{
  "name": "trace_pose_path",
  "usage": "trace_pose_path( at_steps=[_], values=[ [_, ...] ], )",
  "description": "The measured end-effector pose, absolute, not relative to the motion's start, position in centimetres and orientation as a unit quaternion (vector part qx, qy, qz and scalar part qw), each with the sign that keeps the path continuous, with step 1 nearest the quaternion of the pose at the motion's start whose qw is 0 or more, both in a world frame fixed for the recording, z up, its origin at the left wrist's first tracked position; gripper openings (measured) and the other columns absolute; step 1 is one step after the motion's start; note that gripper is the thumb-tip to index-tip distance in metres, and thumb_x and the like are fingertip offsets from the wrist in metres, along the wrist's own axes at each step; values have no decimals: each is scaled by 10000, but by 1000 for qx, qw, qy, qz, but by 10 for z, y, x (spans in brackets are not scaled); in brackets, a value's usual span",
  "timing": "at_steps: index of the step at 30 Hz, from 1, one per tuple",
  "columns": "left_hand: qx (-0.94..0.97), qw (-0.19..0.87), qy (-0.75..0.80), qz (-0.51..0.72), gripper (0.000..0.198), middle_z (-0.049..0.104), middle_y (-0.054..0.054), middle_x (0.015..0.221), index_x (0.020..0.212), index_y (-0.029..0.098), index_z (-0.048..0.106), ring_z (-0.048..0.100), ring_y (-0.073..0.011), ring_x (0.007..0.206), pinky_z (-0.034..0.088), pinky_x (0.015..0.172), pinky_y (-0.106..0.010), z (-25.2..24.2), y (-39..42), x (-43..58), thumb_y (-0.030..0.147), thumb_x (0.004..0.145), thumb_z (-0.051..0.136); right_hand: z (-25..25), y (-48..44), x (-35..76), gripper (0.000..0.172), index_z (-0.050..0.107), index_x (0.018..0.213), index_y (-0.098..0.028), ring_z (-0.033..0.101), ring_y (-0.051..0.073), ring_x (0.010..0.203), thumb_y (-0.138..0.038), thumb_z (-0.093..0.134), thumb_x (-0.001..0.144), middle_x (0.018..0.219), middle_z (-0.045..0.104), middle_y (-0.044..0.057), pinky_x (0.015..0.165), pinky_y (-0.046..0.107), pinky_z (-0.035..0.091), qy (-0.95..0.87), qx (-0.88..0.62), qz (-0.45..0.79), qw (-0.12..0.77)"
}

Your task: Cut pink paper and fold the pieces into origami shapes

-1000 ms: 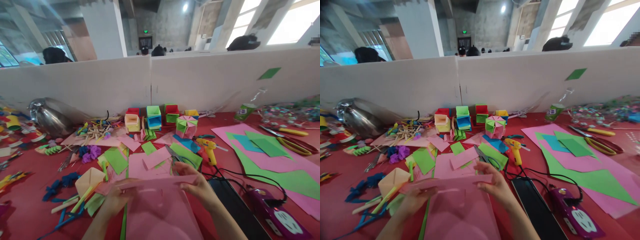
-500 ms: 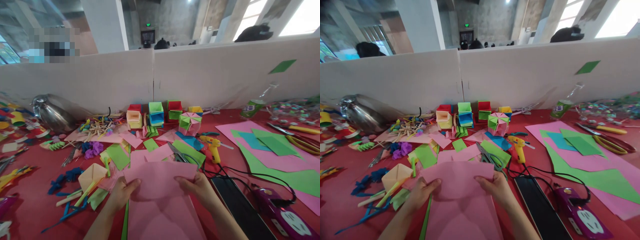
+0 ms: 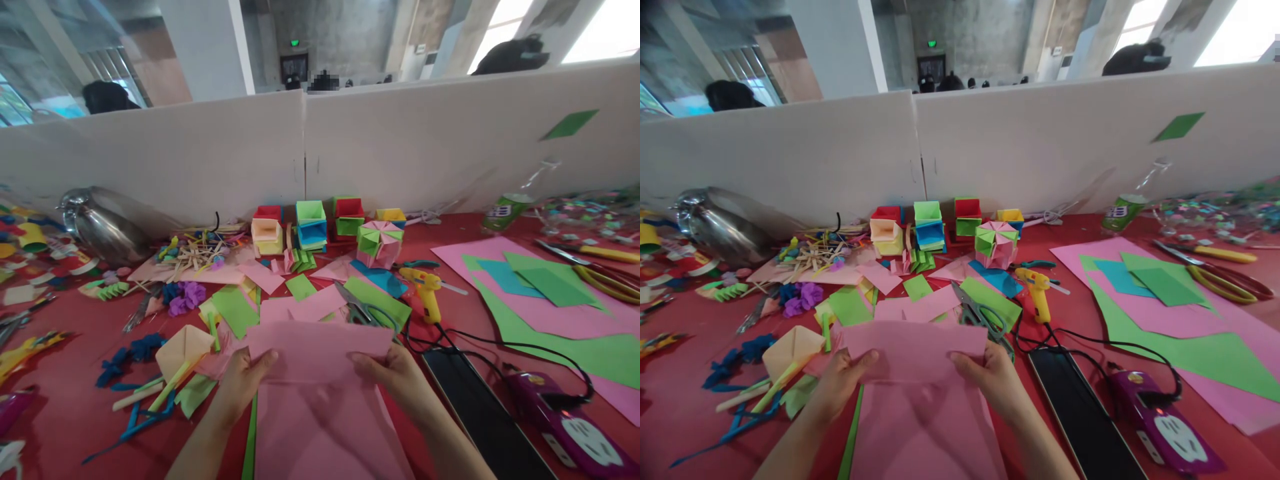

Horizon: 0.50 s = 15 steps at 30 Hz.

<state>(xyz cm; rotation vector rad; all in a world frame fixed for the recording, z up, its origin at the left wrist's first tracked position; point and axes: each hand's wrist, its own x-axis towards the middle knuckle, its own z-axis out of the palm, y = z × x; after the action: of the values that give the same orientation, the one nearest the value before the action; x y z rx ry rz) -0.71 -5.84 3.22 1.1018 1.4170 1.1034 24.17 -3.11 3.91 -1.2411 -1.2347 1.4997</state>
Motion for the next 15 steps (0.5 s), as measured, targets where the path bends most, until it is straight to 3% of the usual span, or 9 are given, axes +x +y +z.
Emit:
trace_pose_path(
  at_steps=[2,6,9,15],
  values=[
    [452,494,587,455,243,733,-66,784,675,156,694,642,-275,890,491,794,-339,32,-59,-8,388,723,638,41,-30,244,325,686,797,-140,596,171,630,-397,748,607,732,685,55,569,267,465,-486,-505,573,424],
    [449,491,587,461,298,722,-76,888,833,138,686,630,-261,926,483,805,-330,27,-58,-7,412,747,607,42,-27,248,283,648,602,-144,518,125,501,-408,748,606,552,609,10,466,231,399,-476,-544,527,447],
    [454,488,587,459,354,716,-79,890,871,131,676,631,-255,899,484,788,-319,22,-57,-7,452,745,595,42,-26,251,302,672,626,-131,501,121,461,-425,737,615,529,599,10,425,227,366,-472,-552,529,439],
    [438,428,638,466,430,673,-44,699,667,150,622,609,-247,821,475,720,-289,13,-58,-16,559,753,522,37,-24,257,324,684,593,-123,486,117,432,-442,712,637,493,587,8,406,228,357,-463,-554,546,425]
  ],
)
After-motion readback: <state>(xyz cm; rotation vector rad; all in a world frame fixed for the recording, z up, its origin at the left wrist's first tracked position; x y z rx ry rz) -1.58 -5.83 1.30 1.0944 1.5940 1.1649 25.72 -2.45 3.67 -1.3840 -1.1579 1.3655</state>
